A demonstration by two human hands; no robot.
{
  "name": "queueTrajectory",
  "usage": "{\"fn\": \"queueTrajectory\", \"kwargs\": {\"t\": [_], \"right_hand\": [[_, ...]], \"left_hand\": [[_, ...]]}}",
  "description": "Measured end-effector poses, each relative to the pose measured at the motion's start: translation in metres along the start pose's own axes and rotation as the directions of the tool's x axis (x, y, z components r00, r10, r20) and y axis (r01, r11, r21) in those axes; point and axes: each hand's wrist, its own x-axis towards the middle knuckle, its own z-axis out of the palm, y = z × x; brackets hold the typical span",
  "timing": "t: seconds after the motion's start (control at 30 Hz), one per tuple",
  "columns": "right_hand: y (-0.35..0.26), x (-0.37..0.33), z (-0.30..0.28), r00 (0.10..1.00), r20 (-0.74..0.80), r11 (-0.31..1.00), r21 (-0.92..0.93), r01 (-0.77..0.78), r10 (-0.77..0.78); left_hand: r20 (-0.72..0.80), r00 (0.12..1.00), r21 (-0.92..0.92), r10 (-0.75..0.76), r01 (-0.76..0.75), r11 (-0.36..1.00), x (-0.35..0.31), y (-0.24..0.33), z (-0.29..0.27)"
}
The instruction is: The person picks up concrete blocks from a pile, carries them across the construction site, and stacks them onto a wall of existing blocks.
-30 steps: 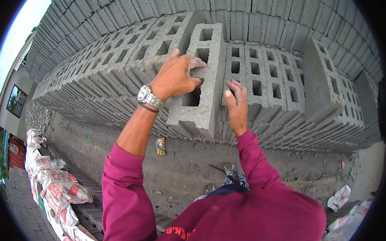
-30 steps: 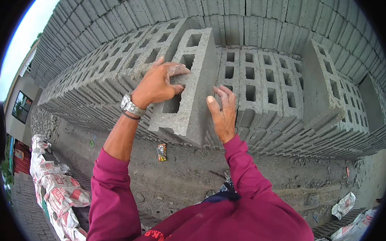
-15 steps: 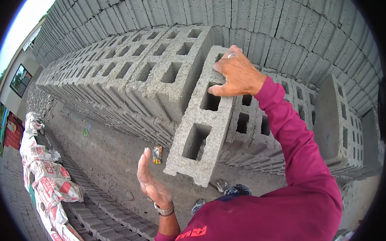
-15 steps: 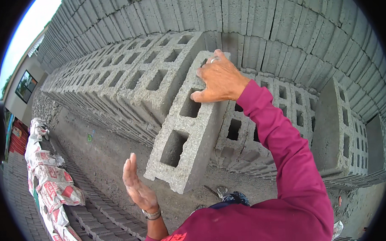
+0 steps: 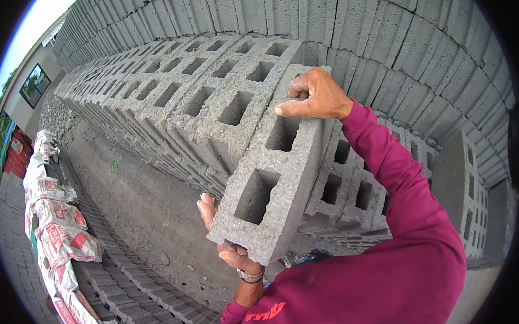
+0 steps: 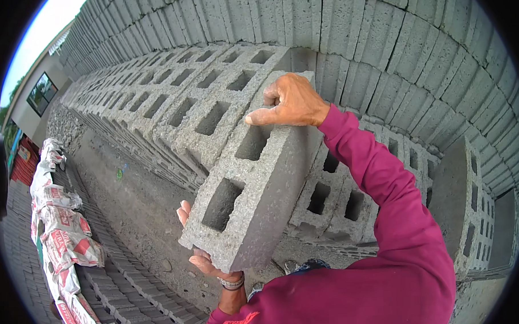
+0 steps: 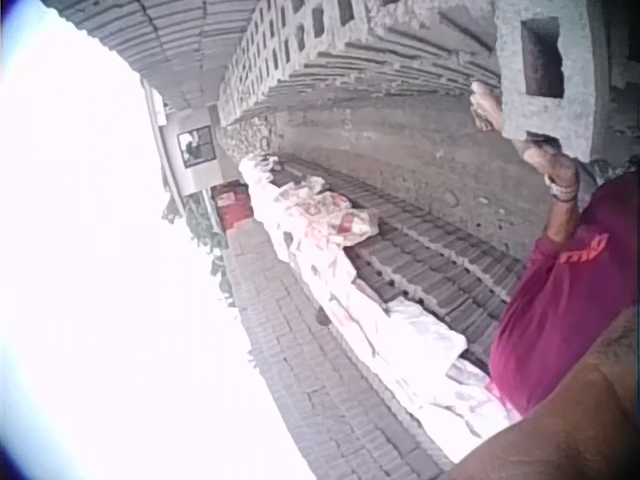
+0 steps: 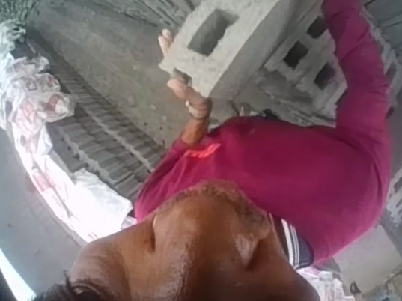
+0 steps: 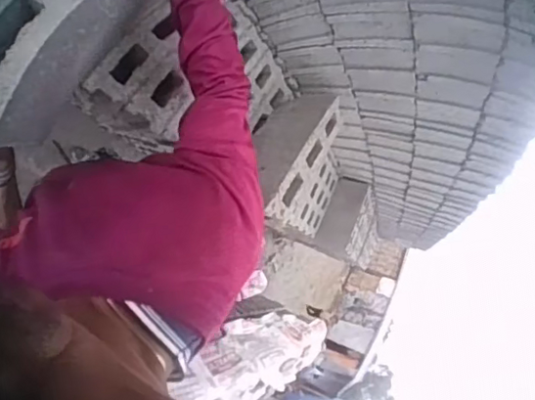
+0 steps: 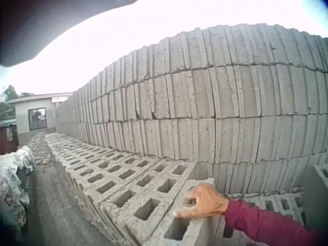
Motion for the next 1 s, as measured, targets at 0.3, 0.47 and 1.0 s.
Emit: {"fn": "queueTrajectory", "kwargs": {"t": [0.3,0.47,1.0], "right_hand": [[0.087,0.019,-0.017,0.985,-0.174,0.994,0.104,0.012,0.006],[0.108,0.022,-0.021,0.983,-0.135,0.987,0.126,-0.104,0.121],[-0.135,-0.188,-0.029,0.781,-0.551,0.950,0.263,-0.171,0.294]], "left_hand": [[0.064,0.929,0.530,0.364,-0.340,0.777,0.061,-0.052,0.049],[-0.069,0.919,0.680,0.387,-0.241,0.692,0.061,-0.062,0.075],[0.106,0.957,0.395,0.272,-0.291,0.871,-0.011,-0.042,-0.018]]}}
